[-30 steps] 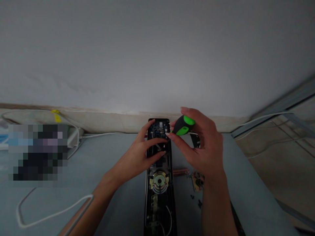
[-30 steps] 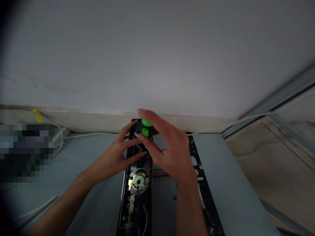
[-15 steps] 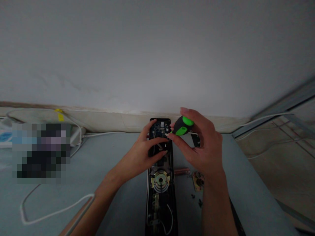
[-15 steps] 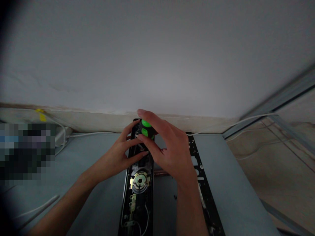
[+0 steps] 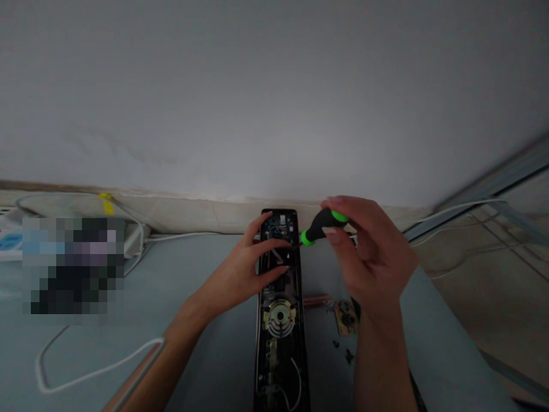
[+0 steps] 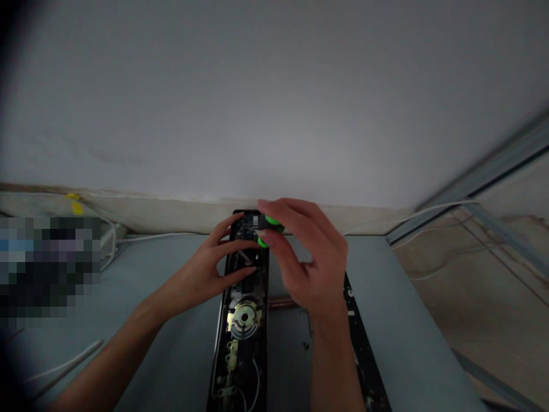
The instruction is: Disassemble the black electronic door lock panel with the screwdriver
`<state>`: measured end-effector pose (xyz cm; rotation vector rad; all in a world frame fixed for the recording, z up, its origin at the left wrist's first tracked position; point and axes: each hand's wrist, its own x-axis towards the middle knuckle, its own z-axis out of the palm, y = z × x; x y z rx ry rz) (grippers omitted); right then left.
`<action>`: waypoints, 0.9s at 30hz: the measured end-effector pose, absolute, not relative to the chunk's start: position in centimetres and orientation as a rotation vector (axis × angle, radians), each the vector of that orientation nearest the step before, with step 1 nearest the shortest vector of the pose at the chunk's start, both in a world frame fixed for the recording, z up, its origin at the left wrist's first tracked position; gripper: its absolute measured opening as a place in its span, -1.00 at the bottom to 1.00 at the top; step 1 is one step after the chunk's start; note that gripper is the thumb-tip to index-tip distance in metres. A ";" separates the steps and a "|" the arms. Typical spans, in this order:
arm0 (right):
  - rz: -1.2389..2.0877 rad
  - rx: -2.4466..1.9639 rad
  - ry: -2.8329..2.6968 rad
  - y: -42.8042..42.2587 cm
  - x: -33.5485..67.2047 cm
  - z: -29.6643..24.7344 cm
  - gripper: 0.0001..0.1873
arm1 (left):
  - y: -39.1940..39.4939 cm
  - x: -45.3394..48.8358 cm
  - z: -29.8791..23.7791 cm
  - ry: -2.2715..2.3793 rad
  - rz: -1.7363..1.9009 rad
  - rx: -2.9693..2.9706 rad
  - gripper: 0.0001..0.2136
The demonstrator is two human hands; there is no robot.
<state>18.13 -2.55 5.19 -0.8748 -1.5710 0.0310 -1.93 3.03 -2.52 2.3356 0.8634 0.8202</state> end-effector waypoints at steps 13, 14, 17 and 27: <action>0.061 -0.822 -1.572 -2.5 17.9 5.3 -0.56 | 3.1 -2.3 -2.3 0.847 0.801 2.363 -0.64; 0.022 -0.820 -1.552 -2.3 18.0 5.2 -0.59 | 3.0 -2.3 -2.3 0.842 0.803 2.364 -0.65; -0.059 -0.853 -1.562 -2.2 18.1 5.1 -0.66 | 2.8 -2.3 -2.1 0.846 0.804 2.360 -0.66; -0.026 -0.836 -1.597 -2.4 18.0 5.4 -0.62 | 3.0 -2.5 -2.3 0.850 0.791 2.383 -0.58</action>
